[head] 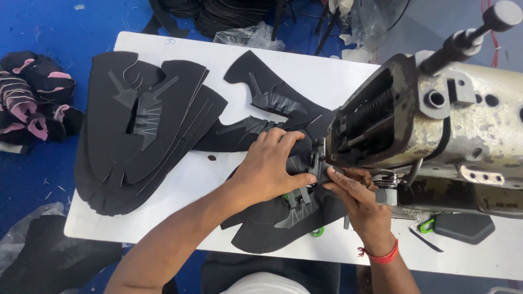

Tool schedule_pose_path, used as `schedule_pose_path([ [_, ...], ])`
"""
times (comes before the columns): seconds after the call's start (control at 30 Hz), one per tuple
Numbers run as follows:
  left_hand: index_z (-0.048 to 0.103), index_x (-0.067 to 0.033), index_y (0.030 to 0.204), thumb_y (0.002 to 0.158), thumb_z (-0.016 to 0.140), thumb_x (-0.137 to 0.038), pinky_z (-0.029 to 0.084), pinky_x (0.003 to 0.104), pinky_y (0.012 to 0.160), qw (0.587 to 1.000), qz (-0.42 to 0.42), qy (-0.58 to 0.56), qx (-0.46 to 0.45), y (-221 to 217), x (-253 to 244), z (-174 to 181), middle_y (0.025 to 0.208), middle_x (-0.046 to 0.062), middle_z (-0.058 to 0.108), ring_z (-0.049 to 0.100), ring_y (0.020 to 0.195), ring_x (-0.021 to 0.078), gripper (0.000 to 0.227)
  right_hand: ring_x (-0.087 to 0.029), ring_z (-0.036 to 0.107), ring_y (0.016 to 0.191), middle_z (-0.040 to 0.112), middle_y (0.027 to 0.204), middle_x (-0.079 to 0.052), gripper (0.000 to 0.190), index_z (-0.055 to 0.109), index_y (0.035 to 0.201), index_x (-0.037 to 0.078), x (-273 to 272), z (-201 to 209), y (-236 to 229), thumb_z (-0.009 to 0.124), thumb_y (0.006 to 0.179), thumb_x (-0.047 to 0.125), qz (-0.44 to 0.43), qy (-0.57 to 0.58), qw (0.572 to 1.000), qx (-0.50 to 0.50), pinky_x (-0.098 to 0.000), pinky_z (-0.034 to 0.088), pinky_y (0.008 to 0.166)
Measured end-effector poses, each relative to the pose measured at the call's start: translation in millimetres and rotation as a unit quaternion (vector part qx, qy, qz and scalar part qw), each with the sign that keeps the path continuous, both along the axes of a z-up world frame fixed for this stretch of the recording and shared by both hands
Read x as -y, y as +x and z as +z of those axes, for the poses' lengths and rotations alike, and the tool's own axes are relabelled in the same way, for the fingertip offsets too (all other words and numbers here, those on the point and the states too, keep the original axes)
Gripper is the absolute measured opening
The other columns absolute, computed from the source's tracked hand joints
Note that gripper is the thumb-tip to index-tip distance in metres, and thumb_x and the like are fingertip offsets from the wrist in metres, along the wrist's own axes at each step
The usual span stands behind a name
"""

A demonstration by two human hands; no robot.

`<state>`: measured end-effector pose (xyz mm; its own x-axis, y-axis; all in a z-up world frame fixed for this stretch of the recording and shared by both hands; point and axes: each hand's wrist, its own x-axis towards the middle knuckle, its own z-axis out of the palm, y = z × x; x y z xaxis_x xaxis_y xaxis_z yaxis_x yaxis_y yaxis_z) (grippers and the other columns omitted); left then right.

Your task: The person sews black fabric parts using a sewing machine, aligning the pieces under the needle and guiding them through the machine. They trim excess thread with scissors and repeat the process with additional fabric pieces.

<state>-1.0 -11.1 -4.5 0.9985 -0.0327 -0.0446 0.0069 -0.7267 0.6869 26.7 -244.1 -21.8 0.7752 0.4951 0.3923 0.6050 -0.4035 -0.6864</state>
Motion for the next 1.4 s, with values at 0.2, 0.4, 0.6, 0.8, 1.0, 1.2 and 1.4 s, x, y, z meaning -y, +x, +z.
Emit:
schedule_pose_path([
  [0.2, 0.051, -0.0056, 0.142, 0.073, 0.085, -0.053, 0.046, 0.048, 0.097, 1.0, 0.0, -0.008, -0.029, 5.0, -1.2, 3.1, 0.126, 0.015, 0.053, 0.051, 0.116, 0.0338, 0.091, -0.016, 0.069, 0.095, 0.074, 0.105, -0.01, 0.037, 0.076, 0.117, 0.003, -4.6, 2.1, -0.4, 0.08, 0.082, -0.005, -0.011, 0.018, 1.0, 0.008, -0.0264, 0.057, 0.077],
  [0.4, 0.055, -0.0062, 0.138, 0.068, 0.086, -0.057, 0.047, 0.047, 0.101, 1.0, -0.01, 0.02, -0.021, 16.7, -5.1, 9.5, 0.124, 0.015, 0.055, 0.051, 0.119, 0.0339, 0.092, -0.016, 0.071, 0.092, 0.074, 0.106, -0.011, 0.032, 0.074, 0.116, 0.0, -12.4, 13.0, -0.2, 0.077, 0.085, -0.008, -0.008, 0.042, 0.999, -0.007, -0.0275, 0.058, 0.078],
  [0.6, 0.055, -0.0082, 0.139, 0.062, 0.09, -0.051, 0.044, 0.05, 0.103, 0.998, -0.022, -0.001, -0.05, 26.8, -9.5, 5.6, 0.131, 0.015, 0.053, 0.047, 0.128, 0.0371, 0.094, -0.016, 0.071, 0.087, 0.075, 0.1, -0.01, 0.026, 0.075, 0.114, 0.0, -5.1, 1.7, 3.7, 0.074, 0.089, -0.005, -0.018, 0.028, 0.999, -0.033, -0.0262, 0.055, 0.079],
  [0.8, 0.054, -0.0051, 0.139, 0.062, 0.09, -0.051, 0.044, 0.05, 0.103, 1.0, -0.017, 0.011, -0.016, 25.8, -9.5, 3.5, 0.132, 0.016, 0.053, 0.047, 0.128, 0.0375, 0.097, -0.016, 0.071, 0.083, 0.076, 0.097, -0.009, 0.02, 0.074, 0.109, 0.0, -1.7, -2.4, 7.0, 0.076, 0.089, 0.0, -0.04, 0.001, 0.998, -0.057, -0.0257, 0.054, 0.074],
  [1.0, 0.053, -0.007, 0.14, 0.062, 0.091, -0.05, 0.041, 0.05, 0.106, 0.999, -0.034, 0.008, -0.011, 27.8, -12.1, 5.0, 0.134, 0.014, 0.053, 0.047, 0.129, 0.0353, 0.097, -0.017, 0.069, 0.074, 0.075, 0.09, -0.009, 0.021, 0.076, 0.109, 0.002, -11.6, 15.6, 0.5, 0.077, 0.088, 0.002, -0.064, -0.018, 0.997, -0.04, -0.0276, 0.052, 0.067],
  [1.2, 0.05, -0.0064, 0.145, 0.067, 0.092, -0.048, 0.039, 0.051, 0.109, 0.996, -0.078, -0.022, 0.049, 30.8, -19.7, -2.2, 0.137, 0.017, 0.052, 0.046, 0.132, 0.0363, 0.098, -0.024, 0.067, 0.07, 0.074, 0.099, -0.016, 0.023, 0.077, 0.105, -0.001, -27.6, 47.1, -26.7, 0.078, 0.082, 0.003, -0.073, -0.075, 0.993, 0.057, -0.0327, 0.048, 0.056],
  [1.4, 0.046, -0.0072, 0.148, 0.069, 0.09, -0.041, 0.053, 0.041, 0.098, 0.97, 0.009, -0.224, -0.095, 50.8, -36.6, -20.6, 0.138, 0.015, 0.057, 0.061, 0.121, 0.0234, 0.096, -0.017, 0.072, 0.082, 0.077, 0.092, -0.006, 0.024, 0.074, 0.107, 0.007, -2.4, -83.1, -88.7, 0.061, 0.102, 0.026, 0.207, -0.059, 0.81, -0.546, -0.029, 0.058, 0.071],
])
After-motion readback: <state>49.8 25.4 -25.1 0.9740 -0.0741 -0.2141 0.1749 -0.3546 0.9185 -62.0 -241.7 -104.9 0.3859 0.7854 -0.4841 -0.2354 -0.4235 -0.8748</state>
